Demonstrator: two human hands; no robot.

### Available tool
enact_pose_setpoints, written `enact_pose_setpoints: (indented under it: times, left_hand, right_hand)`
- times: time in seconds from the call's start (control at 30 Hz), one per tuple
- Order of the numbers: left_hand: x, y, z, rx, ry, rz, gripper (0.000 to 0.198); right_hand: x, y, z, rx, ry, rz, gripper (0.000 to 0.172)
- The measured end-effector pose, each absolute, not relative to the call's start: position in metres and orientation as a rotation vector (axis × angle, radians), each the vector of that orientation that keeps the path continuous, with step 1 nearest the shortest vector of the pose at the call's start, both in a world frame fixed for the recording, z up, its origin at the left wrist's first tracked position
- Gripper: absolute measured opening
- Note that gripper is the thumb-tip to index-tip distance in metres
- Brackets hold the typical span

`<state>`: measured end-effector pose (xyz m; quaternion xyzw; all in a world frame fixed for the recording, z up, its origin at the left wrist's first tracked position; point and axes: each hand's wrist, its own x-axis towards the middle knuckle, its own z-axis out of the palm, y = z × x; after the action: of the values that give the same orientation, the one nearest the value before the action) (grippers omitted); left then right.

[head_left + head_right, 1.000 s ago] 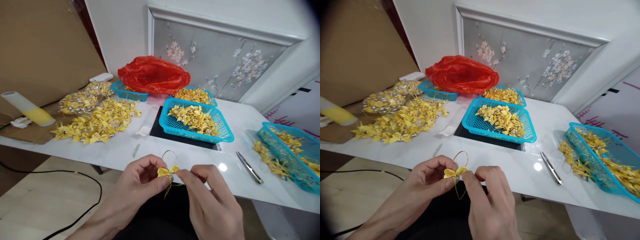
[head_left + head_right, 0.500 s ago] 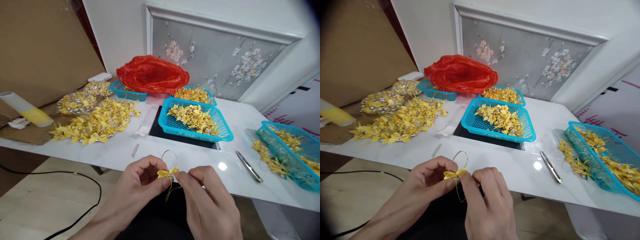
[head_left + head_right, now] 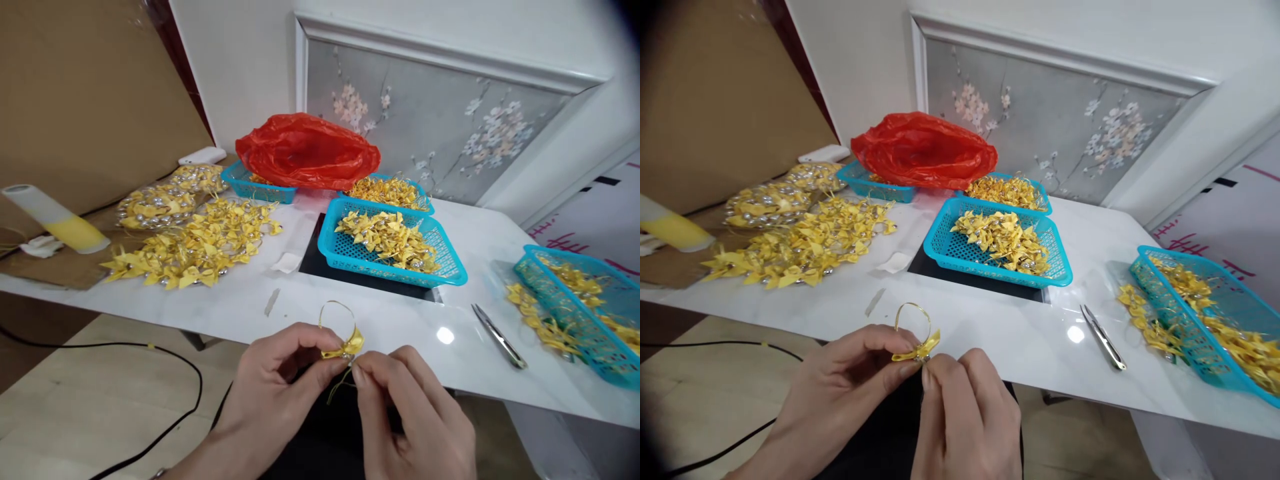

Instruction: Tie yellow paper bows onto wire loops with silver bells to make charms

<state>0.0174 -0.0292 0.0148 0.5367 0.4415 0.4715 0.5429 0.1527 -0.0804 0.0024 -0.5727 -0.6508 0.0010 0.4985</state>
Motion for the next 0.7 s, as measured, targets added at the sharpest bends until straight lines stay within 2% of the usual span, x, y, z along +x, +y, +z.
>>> enact_pose_setpoints:
  times: [0.3, 0.47, 0.53, 0.67, 0.7]
  left_hand:
    - [0.017, -0.031, 0.014, 1.275, 1.039, 1.133, 0.019]
    - [0.016, -0.031, 0.010, 1.205, 0.994, 1.054, 0.010]
    - [0.015, -0.031, 0.010, 1.161, 0.977, 1.017, 0.006]
    - [0.009, -0.028, 0.009, 1.181, 0.965, 0.951, 0.005]
    - [0.007, -0.028, 0.008, 1.187, 0.954, 0.946, 0.005]
  right_hand:
    - [0.145, -0.079, 0.005, -1.348, -1.454, 0.153, 0.018]
    - [0.141, -0.079, 0.003, -1.484, -1.256, 0.380, 0.010]
    - [0.142, -0.079, 0.003, -1.526, -1.160, 0.563, 0.016]
    - [0.156, -0.080, 0.004, -1.448, -1.084, 0.884, 0.042]
    - [0.161, -0.079, 0.004, -1.408, -1.072, 0.934, 0.042]
